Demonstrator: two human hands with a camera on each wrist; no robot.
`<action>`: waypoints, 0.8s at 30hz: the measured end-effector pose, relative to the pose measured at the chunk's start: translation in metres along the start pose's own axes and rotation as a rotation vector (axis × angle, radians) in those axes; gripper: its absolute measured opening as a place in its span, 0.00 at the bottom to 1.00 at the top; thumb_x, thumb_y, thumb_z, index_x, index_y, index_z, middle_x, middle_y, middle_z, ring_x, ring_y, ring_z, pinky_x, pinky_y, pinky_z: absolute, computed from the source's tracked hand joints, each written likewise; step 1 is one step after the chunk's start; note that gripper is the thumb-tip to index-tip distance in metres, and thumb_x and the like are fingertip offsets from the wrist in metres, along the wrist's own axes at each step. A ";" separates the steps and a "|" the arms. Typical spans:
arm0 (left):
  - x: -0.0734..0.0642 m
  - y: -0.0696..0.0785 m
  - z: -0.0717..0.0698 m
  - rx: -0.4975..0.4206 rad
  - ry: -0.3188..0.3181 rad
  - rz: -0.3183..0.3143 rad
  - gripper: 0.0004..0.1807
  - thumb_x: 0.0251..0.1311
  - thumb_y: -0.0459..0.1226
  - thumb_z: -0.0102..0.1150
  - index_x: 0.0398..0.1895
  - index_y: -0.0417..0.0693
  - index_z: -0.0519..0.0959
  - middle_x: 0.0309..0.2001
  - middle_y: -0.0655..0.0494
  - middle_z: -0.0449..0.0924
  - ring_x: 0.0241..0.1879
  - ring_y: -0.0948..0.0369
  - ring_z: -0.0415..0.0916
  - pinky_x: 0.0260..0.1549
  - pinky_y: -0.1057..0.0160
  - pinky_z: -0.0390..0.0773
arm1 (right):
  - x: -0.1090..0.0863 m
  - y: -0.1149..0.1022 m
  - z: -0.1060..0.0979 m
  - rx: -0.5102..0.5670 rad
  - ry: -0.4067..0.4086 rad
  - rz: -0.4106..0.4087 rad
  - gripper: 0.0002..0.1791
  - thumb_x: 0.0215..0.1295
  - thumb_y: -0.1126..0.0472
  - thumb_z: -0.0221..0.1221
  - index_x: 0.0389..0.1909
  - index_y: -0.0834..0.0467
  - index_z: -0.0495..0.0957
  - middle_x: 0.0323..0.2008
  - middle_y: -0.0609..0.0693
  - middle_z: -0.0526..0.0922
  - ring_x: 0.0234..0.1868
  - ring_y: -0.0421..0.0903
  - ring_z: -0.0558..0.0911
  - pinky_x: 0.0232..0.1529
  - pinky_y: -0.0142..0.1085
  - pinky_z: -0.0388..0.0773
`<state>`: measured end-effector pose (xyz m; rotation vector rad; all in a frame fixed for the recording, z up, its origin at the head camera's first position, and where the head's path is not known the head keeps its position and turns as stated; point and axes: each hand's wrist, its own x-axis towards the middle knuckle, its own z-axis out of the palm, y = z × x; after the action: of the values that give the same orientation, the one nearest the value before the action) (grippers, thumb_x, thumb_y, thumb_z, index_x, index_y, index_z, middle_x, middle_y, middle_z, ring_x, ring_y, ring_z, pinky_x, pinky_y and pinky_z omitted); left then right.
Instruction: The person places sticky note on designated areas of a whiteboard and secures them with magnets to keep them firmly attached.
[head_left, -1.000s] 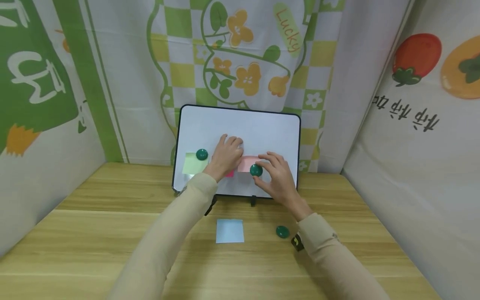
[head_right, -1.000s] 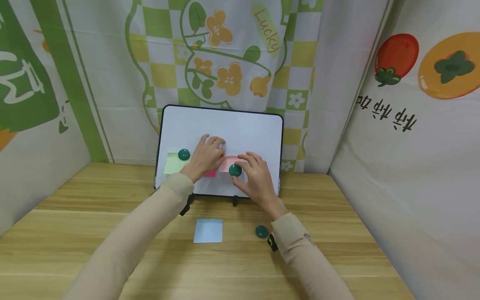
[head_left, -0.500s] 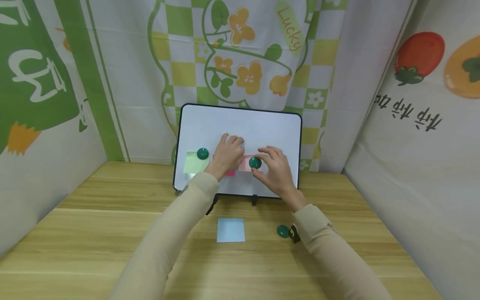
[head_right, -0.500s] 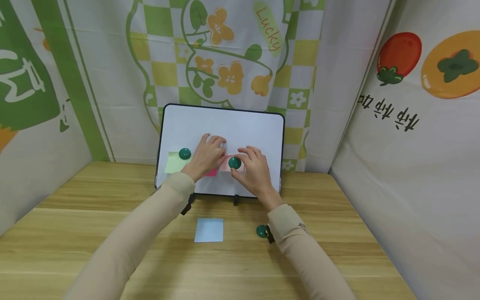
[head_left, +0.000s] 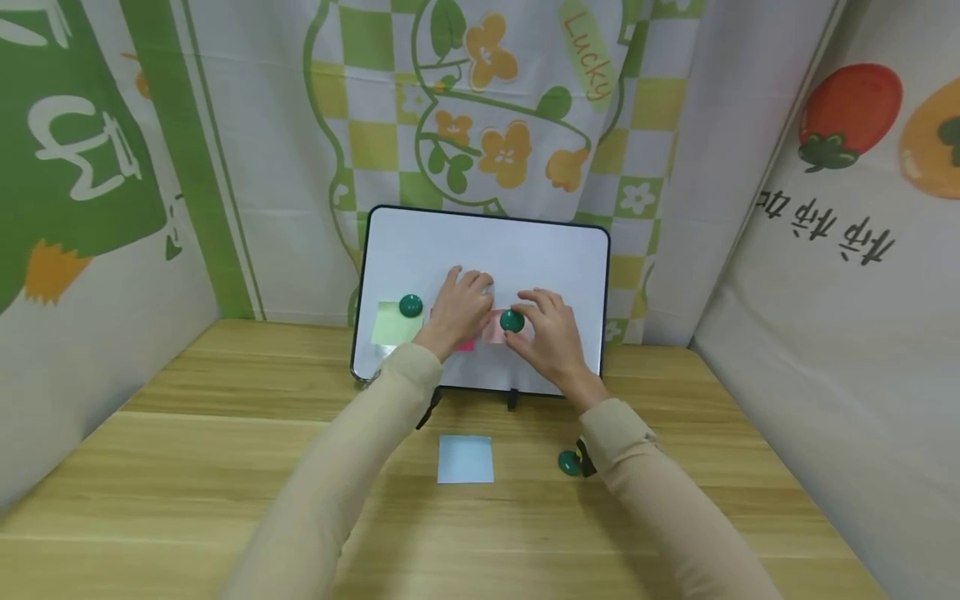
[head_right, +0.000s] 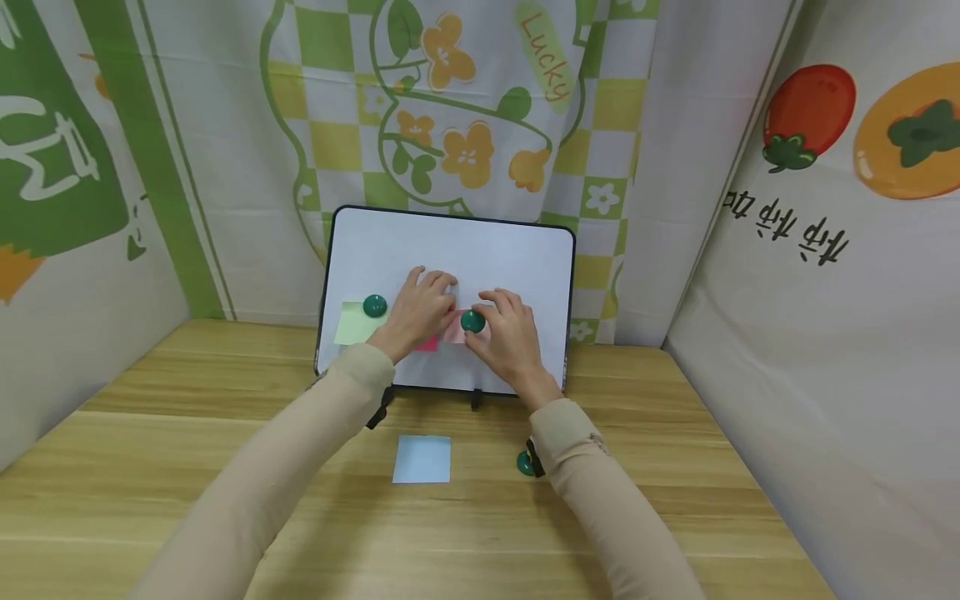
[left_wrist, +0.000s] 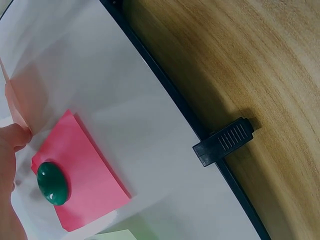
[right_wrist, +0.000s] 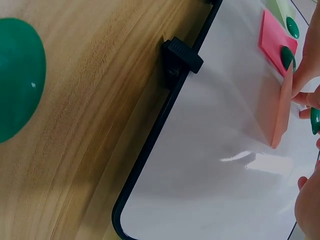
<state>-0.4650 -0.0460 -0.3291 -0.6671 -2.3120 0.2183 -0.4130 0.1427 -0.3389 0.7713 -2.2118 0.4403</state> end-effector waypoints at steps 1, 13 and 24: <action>0.000 0.000 0.000 0.000 0.003 0.000 0.12 0.65 0.46 0.62 0.38 0.48 0.88 0.61 0.53 0.78 0.63 0.52 0.72 0.69 0.44 0.64 | 0.000 0.001 0.001 -0.007 -0.004 0.001 0.22 0.54 0.56 0.73 0.48 0.62 0.83 0.59 0.56 0.79 0.65 0.56 0.71 0.63 0.54 0.71; -0.001 0.001 -0.004 -0.012 -0.011 -0.007 0.14 0.66 0.47 0.61 0.40 0.48 0.87 0.61 0.52 0.77 0.64 0.51 0.72 0.70 0.44 0.63 | 0.009 0.007 0.012 -0.098 -0.063 0.061 0.20 0.58 0.55 0.69 0.49 0.60 0.83 0.59 0.54 0.78 0.64 0.54 0.72 0.60 0.50 0.73; -0.001 0.002 -0.005 0.013 -0.026 0.002 0.14 0.67 0.47 0.60 0.42 0.47 0.87 0.62 0.52 0.76 0.64 0.51 0.71 0.70 0.44 0.63 | 0.013 0.008 0.021 -0.159 -0.111 0.096 0.20 0.59 0.53 0.68 0.50 0.59 0.83 0.60 0.53 0.78 0.64 0.54 0.72 0.58 0.49 0.74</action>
<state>-0.4606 -0.0453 -0.3269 -0.6637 -2.3331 0.2437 -0.4361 0.1326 -0.3434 0.6199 -2.3622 0.2693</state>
